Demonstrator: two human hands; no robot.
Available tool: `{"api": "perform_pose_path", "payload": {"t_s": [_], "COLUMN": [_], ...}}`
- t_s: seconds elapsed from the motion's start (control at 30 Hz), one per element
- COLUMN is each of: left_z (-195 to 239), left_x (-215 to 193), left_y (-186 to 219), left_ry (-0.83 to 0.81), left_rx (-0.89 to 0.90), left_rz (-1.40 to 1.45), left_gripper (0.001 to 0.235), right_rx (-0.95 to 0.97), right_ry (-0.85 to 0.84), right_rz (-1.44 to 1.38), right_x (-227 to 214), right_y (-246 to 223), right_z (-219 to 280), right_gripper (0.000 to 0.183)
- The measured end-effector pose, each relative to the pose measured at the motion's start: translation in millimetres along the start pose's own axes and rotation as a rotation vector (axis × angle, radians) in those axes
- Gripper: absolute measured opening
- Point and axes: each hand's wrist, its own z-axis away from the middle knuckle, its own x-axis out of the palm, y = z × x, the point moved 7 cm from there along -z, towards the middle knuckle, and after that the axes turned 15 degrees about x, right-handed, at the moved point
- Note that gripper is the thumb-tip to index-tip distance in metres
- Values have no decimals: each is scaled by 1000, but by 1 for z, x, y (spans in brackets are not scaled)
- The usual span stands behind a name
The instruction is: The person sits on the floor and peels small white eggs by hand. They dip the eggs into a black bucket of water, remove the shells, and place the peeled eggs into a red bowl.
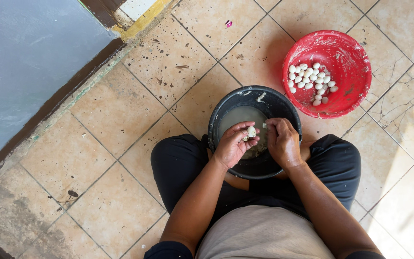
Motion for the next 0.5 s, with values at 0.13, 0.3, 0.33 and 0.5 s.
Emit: {"api": "perform_pose_path", "payload": {"t_s": [0.13, 0.3, 0.33, 0.5], "left_z": [-5, -6, -8, -7], "left_x": [-5, -9, -9, -3], "left_y": [-1, -5, -4, -2], "left_ry": [9, 4, 8, 6], "left_rx": [48, 85, 84, 71], "left_rz": [-16, -62, -79, -27], "left_gripper": [28, 25, 25, 26], "right_rx": [-206, -93, -107, 11], "right_ry": [-36, -189, -181, -142], "right_rz": [30, -69, -55, 14], "right_x": [-1, 12, 13, 19], "right_y": [-18, -11, -11, 11], "right_z": [4, 1, -1, -6], "right_gripper": [19, 14, 14, 11]}}
